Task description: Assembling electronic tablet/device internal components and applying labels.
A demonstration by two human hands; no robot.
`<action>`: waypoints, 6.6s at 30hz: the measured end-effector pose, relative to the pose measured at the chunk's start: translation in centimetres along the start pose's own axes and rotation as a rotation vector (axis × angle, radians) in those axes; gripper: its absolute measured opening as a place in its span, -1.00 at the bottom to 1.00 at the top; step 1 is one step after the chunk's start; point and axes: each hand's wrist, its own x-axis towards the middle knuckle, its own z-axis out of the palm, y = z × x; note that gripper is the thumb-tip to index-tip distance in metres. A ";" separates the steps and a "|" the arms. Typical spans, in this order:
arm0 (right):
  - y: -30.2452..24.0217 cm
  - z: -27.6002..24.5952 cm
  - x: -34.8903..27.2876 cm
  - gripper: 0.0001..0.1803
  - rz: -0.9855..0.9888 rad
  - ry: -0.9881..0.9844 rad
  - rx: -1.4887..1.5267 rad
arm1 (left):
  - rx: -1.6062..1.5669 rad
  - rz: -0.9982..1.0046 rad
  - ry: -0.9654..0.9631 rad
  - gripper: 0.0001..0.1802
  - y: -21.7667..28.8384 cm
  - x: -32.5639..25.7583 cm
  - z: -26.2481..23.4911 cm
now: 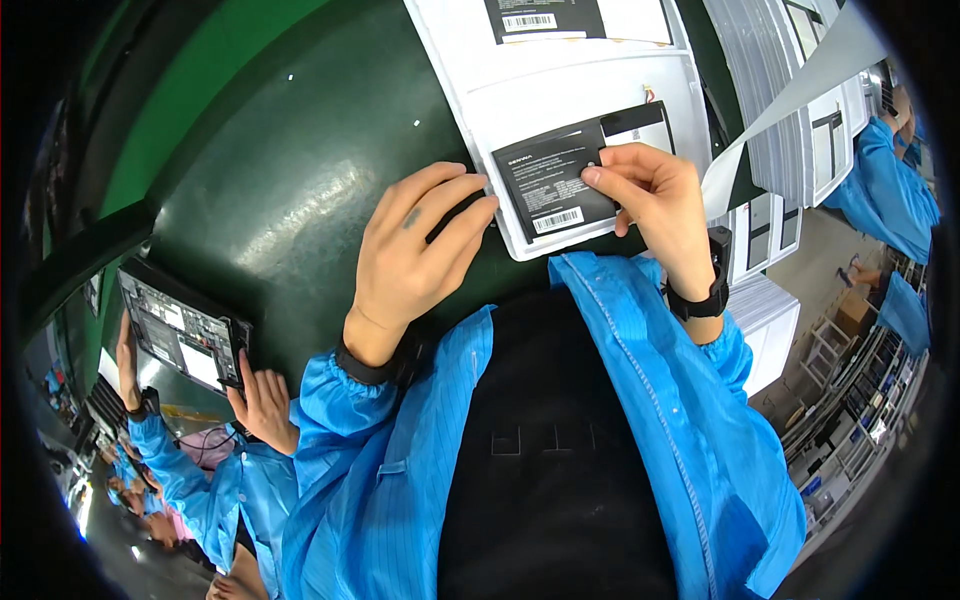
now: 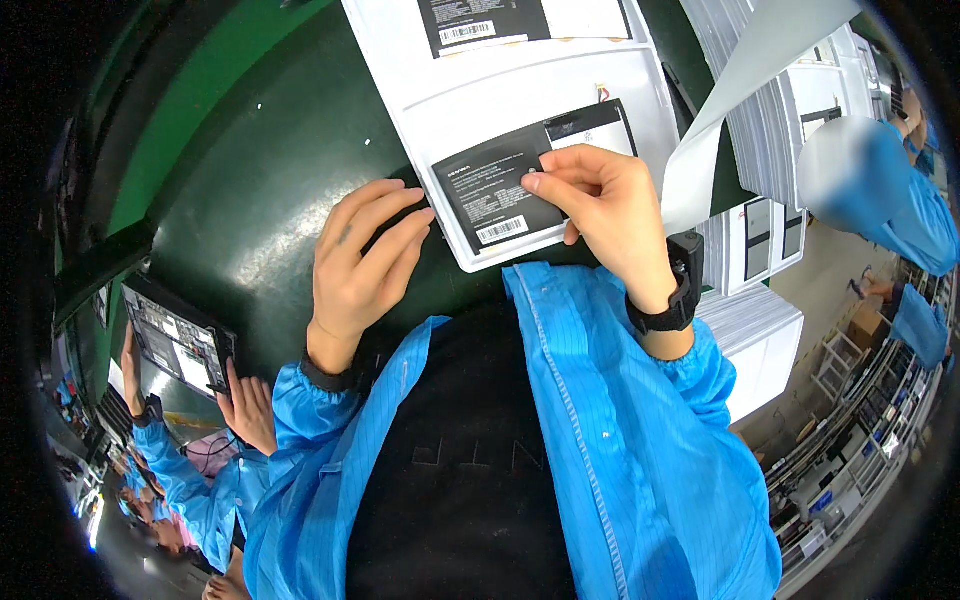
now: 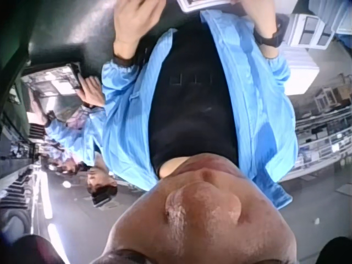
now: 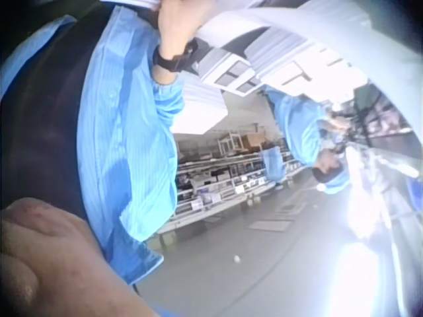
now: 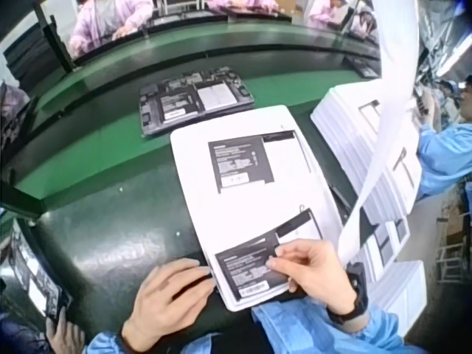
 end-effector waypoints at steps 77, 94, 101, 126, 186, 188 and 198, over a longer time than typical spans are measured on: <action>2.4 -10.9 1.4 -0.58 -0.380 0.349 0.059 | -0.096 0.612 -0.494 -0.66 0.1 10.2 4.2; 4.1 -3.0 -3.9 -0.73 -0.203 0.228 0.345 | -0.029 0.226 -0.381 -0.51 1.2 6.0 3.4; 4.0 -2.0 -4.1 -0.70 -0.163 0.278 0.386 | -0.026 0.231 -0.374 -0.50 1.1 5.7 3.6; 5.0 -1.0 -4.5 -0.80 -0.231 0.315 0.565 | -0.009 0.628 -0.610 -0.74 -0.5 12.4 5.1; 0.6 0.8 -2.8 -0.76 -0.022 0.081 0.310 | -0.100 0.082 0.037 -0.60 -1.4 2.0 0.8; 0.5 1.4 -2.6 -0.76 -0.011 0.100 0.308 | -0.097 0.075 0.050 -0.57 -1.6 0.9 1.6; 0.6 2.8 -2.7 -0.70 0.051 0.191 0.307 | -0.031 0.019 0.023 -0.60 -0.5 -0.8 2.1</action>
